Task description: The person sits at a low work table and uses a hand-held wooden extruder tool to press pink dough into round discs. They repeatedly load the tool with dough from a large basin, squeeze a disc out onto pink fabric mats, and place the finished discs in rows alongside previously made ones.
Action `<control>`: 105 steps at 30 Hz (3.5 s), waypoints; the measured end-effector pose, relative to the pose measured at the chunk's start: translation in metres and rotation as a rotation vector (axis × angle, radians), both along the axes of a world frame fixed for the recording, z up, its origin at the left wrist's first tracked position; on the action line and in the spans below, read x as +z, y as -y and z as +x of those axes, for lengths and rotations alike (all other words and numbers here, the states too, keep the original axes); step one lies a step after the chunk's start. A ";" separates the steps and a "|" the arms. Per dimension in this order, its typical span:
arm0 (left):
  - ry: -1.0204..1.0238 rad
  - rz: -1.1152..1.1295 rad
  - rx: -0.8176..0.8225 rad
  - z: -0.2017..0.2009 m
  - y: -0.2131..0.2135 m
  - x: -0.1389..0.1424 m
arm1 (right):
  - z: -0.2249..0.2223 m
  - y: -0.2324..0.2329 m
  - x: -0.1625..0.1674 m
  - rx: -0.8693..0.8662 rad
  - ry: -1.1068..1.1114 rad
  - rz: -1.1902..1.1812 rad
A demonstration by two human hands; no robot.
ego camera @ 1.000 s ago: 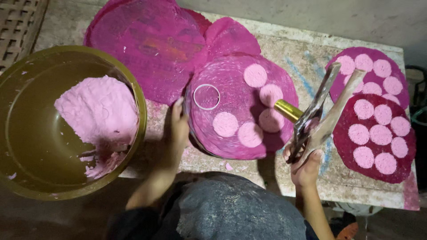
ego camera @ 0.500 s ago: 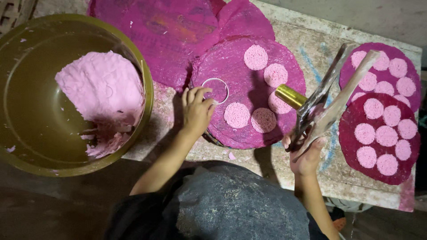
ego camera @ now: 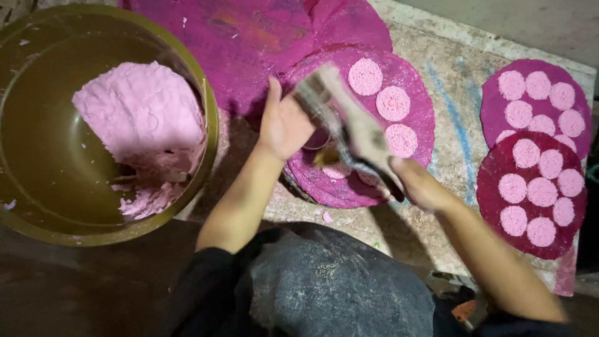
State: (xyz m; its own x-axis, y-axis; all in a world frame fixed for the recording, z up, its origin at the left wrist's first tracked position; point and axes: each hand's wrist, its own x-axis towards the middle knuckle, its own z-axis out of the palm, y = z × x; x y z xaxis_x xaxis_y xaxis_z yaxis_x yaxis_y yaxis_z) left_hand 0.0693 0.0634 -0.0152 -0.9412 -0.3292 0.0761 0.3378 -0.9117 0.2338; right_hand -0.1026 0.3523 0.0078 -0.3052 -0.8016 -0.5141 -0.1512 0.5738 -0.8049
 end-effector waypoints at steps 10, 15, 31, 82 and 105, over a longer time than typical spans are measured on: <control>-0.121 0.263 0.376 -0.019 0.036 0.020 | -0.001 0.121 0.084 0.200 -0.384 0.288; -0.187 0.194 0.398 -0.004 0.050 0.020 | 0.020 0.139 0.078 0.301 -0.508 0.044; -0.021 0.203 0.482 -0.033 0.059 0.033 | 0.017 0.142 0.064 0.227 -0.759 0.004; 0.262 -0.683 0.049 0.320 0.034 0.031 | 0.157 0.284 0.192 0.999 -1.701 -1.400; 1.118 -1.333 1.493 0.299 0.071 0.023 | 0.249 0.339 0.026 1.441 -1.131 -0.055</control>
State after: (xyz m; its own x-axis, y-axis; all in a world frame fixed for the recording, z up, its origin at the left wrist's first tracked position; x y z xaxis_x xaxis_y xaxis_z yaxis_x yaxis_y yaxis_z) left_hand 0.3681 -0.0074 0.0079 0.0234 -0.8230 0.5676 -0.2493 0.5450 0.8005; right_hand 0.1468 0.0133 0.0339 0.4148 -0.7304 -0.5426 -0.8662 -0.4996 0.0105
